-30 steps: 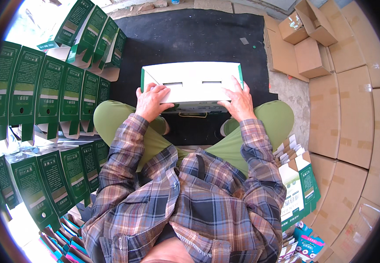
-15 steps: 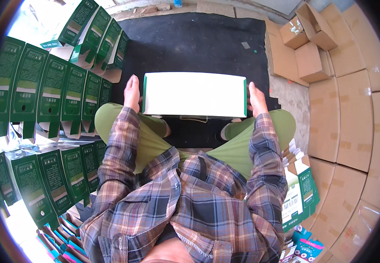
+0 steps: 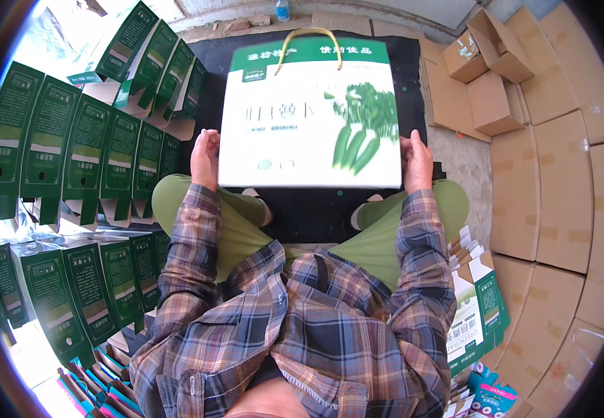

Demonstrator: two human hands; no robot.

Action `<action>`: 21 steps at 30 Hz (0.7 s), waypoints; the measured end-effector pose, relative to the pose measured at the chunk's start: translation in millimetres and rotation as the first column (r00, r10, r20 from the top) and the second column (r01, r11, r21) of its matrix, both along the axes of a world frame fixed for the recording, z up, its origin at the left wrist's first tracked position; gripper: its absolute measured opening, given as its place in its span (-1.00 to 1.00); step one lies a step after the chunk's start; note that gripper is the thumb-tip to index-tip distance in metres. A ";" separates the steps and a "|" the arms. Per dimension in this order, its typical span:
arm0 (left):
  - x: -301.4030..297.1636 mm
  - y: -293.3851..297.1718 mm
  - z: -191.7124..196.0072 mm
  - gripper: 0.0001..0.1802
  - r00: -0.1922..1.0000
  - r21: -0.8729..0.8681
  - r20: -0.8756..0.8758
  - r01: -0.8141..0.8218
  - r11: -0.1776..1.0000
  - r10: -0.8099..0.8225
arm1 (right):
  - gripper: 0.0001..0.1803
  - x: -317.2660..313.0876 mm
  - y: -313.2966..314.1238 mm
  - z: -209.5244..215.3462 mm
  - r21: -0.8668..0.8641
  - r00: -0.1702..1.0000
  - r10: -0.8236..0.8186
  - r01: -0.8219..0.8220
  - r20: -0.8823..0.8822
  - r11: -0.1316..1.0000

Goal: Folding cardboard boxes for radish packaging.

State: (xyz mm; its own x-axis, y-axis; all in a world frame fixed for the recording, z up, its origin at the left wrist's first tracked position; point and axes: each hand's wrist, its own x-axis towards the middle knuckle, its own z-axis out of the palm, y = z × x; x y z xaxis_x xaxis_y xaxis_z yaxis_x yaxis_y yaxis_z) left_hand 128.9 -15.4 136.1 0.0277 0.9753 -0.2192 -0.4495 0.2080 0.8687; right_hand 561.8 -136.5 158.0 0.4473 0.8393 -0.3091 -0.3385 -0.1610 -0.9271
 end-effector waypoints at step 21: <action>5.7 1.6 -25.8 -0.63 0.862 -0.500 -0.374 0.124 0.857 -0.343 | -0.65 -15.9 7.0 -36.6 -0.563 0.895 0.373 -0.182 0.245 0.806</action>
State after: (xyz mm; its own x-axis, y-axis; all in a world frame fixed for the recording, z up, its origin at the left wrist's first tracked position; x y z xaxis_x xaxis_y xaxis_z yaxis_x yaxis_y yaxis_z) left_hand 134.7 -13.8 110.3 0.0369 0.7418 -0.6696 0.0656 0.6668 0.7423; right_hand 545.9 -129.5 121.3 0.3736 0.7012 -0.6072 0.1038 -0.6821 -0.7238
